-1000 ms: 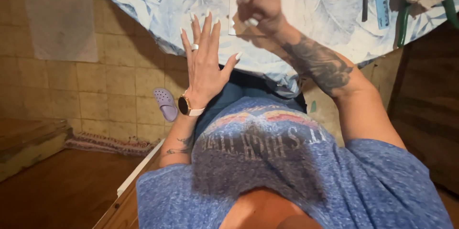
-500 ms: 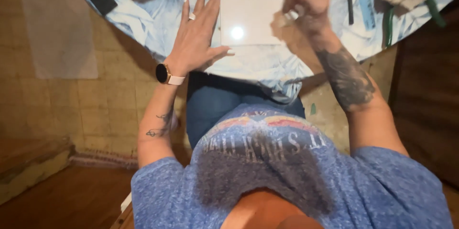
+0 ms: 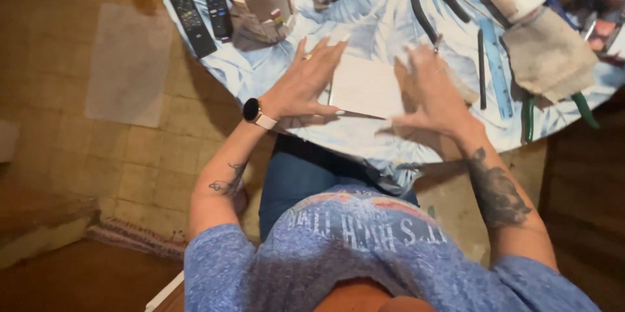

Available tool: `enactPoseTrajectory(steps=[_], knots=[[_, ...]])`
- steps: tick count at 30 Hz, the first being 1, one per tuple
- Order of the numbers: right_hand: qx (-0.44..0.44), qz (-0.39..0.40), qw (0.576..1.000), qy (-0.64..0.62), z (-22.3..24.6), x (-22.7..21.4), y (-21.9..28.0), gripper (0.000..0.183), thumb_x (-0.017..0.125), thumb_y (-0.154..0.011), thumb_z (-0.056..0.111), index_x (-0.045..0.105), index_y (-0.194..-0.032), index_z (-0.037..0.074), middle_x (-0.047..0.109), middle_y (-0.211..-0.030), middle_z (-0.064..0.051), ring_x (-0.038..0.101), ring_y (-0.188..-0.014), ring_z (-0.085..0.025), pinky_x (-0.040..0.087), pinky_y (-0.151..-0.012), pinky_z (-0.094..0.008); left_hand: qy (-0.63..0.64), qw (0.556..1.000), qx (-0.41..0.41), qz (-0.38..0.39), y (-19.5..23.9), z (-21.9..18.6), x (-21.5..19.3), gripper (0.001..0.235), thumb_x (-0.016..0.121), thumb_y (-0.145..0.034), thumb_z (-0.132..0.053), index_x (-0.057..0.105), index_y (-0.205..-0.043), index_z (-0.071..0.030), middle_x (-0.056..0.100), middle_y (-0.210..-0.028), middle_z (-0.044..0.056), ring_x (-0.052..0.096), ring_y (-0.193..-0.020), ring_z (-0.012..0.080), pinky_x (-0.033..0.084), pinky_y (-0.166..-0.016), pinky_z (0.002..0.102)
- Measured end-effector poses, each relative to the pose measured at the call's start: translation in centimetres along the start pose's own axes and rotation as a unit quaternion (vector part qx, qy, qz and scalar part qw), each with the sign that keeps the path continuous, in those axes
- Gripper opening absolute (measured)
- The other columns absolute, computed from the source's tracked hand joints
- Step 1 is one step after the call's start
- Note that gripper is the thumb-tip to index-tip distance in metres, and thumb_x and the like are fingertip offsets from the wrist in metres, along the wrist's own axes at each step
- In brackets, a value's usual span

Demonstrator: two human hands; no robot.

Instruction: Measuring and marking lines on small paper strips using a ruler and a pen

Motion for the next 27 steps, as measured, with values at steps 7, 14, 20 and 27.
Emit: enactPoseTrajectory(steps=[7, 14, 20, 27], knots=[[-0.014, 0.055, 0.997, 0.044, -1.2, 1.9, -0.4, 0.109, 0.075, -0.042, 0.029, 0.018, -0.127, -0.009, 0.044, -0.117, -0.032, 0.041, -0.112, -0.043, -0.002, -0.097, -0.06, 0.008, 0.995, 0.093, -0.018, -2.7, -3.3, -1.8, 0.102, 0.075, -0.057, -0.048, 0.02, -0.133, -0.007, 0.029, -0.128, 0.019, 0.032, -0.121, 0.0375, 0.023, -0.097, 0.06], [0.07, 0.004, 0.994, -0.084, 0.9, 1.4, -0.7, 0.119, 0.076, -0.054, 0.034, -0.008, -0.13, -0.001, 0.045, -0.122, -0.023, 0.046, -0.102, -0.034, 0.04, -0.077, -0.038, 0.557, 0.815, 0.021, -0.156, -1.2, -2.8, 6.3, 0.098, 0.067, -0.065, -0.041, 0.002, -0.133, -0.016, 0.017, -0.138, 0.013, 0.019, -0.129, 0.0244, 0.018, -0.11, 0.043], [0.062, 0.052, 0.996, 0.033, 2.3, 1.7, -2.1, 0.121, 0.073, -0.053, 0.053, -0.001, -0.13, -0.002, 0.053, -0.1, -0.02, 0.053, -0.075, -0.036, 0.042, -0.053, -0.04, 0.834, 0.433, -0.015, -0.341, -2.4, -4.6, 7.5, 0.06, 0.055, -0.076, -0.021, 0.032, -0.126, 0.003, 0.038, -0.128, 0.017, 0.037, -0.118, 0.0289, 0.028, -0.101, 0.045], [0.136, -0.071, 0.972, 0.179, -5.2, -1.2, -5.2, 0.039, 0.055, -0.088, 0.028, 0.043, -0.109, -0.003, 0.048, -0.095, -0.02, 0.046, -0.084, -0.03, 0.041, -0.069, -0.041, 0.885, 0.34, -0.045, -0.315, -0.9, -4.8, 5.2, 0.079, 0.058, -0.075, -0.035, 0.016, -0.135, -0.005, 0.025, -0.135, 0.019, 0.025, -0.126, 0.032, 0.031, -0.093, 0.051]])
Point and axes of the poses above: each hand's wrist, its own y-axis away from the middle knuckle, its own x-axis out of the palm, z = x × y, the point moved 2 cm from there along -y, towards the middle knuckle
